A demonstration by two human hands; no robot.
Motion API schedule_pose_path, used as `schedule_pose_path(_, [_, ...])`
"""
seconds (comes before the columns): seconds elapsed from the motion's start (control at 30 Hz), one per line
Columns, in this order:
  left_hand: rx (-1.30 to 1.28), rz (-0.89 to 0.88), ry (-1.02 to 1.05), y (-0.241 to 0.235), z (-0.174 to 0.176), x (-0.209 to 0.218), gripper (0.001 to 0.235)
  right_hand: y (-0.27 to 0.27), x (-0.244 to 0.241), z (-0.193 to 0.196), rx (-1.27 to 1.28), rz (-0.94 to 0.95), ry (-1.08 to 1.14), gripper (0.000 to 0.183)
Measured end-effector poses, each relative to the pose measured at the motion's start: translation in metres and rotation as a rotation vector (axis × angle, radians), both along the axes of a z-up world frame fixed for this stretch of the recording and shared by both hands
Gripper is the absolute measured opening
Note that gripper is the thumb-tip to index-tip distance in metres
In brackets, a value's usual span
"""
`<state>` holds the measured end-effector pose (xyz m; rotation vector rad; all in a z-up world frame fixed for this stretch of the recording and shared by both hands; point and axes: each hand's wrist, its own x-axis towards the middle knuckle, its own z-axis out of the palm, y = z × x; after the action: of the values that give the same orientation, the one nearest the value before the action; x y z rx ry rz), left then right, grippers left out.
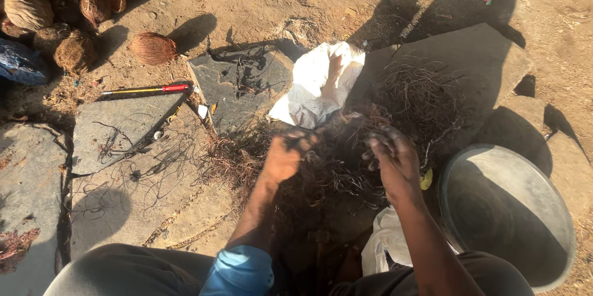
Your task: The person sits on the ground and processes a large pile of coconut husks. They use pliers to cut and separate the fibrous material, occasionally using a hammer to break down tougher sections. The processed fibers are gathered and placed into a white sack.
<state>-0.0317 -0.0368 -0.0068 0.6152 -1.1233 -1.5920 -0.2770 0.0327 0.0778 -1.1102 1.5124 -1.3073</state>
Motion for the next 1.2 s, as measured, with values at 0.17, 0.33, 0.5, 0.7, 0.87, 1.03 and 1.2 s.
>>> schedule_pose_path(0.17, [-0.243,0.454,-0.919,-0.086,-0.002,0.088,0.027,0.012,-0.008,0.012,0.073,0.026,-0.010,0.037])
schedule_pose_path(0.33, [-0.289,0.622,-1.339,-0.191,-0.011,0.134,0.033,0.012,0.005,-0.001,0.091,0.183,0.157,0.039])
schedule_pose_path(0.5, [0.059,0.737,-1.353,-0.238,-0.073,0.159,0.044,0.005,0.022,-0.012,0.331,0.298,0.235,0.042])
schedule_pose_path(0.7, [0.647,0.702,-0.700,-0.165,-0.176,0.189,0.033,0.001,0.031,-0.014,0.360,0.416,0.328,0.042])
schedule_pose_path(0.87, [0.440,1.052,-0.346,-0.065,-0.194,0.256,0.024,0.003,0.044,-0.007,0.326,0.488,0.461,0.046])
schedule_pose_path(1.03, [0.754,1.323,-0.139,-0.011,-0.181,0.295,0.027,0.010,0.059,0.002,0.202,0.537,0.499,0.044])
schedule_pose_path(1.2, [0.938,1.236,0.216,0.025,-0.193,0.302,0.036,0.015,0.073,0.005,0.278,0.600,0.563,0.046])
